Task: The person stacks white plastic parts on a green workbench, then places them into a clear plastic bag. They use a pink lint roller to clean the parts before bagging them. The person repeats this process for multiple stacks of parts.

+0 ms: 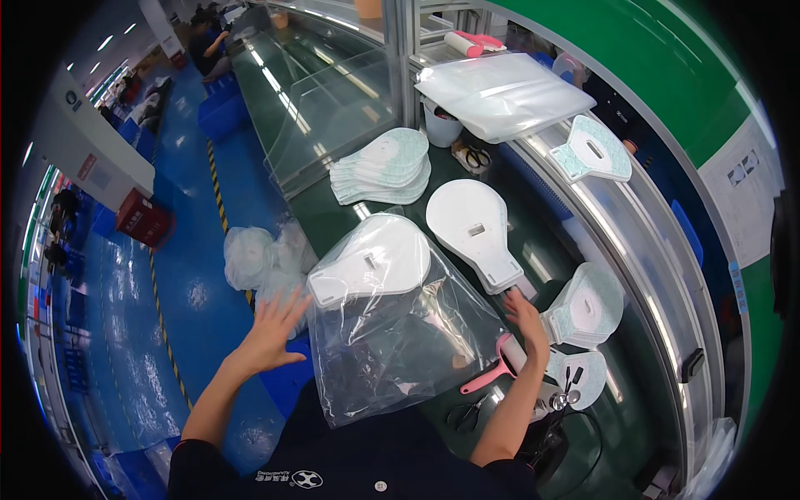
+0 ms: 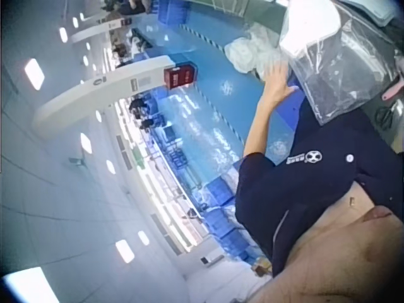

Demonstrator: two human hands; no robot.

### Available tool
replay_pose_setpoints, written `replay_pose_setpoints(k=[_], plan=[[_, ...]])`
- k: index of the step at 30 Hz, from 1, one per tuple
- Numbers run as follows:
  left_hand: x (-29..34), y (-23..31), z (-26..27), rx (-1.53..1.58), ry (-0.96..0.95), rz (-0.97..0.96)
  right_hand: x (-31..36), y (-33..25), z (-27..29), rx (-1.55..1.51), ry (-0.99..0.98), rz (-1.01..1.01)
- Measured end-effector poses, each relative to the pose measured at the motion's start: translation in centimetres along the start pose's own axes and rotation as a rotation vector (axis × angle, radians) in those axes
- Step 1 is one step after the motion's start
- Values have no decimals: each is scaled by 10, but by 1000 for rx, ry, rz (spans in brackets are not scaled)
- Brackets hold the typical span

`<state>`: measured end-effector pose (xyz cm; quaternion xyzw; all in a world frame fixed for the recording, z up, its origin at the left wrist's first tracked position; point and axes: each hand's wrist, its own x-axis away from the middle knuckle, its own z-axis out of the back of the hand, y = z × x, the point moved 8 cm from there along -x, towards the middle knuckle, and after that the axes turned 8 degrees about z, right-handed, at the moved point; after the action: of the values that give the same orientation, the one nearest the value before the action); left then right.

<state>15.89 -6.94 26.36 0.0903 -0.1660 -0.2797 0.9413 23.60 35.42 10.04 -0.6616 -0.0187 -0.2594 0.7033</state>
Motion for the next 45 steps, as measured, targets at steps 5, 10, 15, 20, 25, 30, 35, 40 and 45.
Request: replay_pose_setpoints(k=[5, 10, 15, 20, 25, 30, 35, 40, 45], plan=[[-33, 11, -58, -240, -66, -267, -25, 2, -40, 748, -267, -149], [-29, 0, -84, 66, -146, -433, -27, 65, -43, 271, -492, -235], [-10, -32, -77, 530, -286, -225, 17, -1, -62, -9, -702, -51], [-1, -76, -98, 943, -331, 118, 35, 5, -84, -297, -743, -88], [-19, -133, -150, 1834, -83, 488, -71, -16, -148, -1214, -359, -10], [-43, -156, -148, 2041, 120, 630, -124, -43, -220, -1522, -265, -138], [-16, -161, -143, 1760, 111, 965, -124, -42, -224, -1441, -271, -46], [-65, -63, 31, 252, 707, 262, -123, -42, -223, -1361, -232, 12], [-175, 66, -20, 115, 409, -339, -126, -40, -222, -1371, -199, 25]])
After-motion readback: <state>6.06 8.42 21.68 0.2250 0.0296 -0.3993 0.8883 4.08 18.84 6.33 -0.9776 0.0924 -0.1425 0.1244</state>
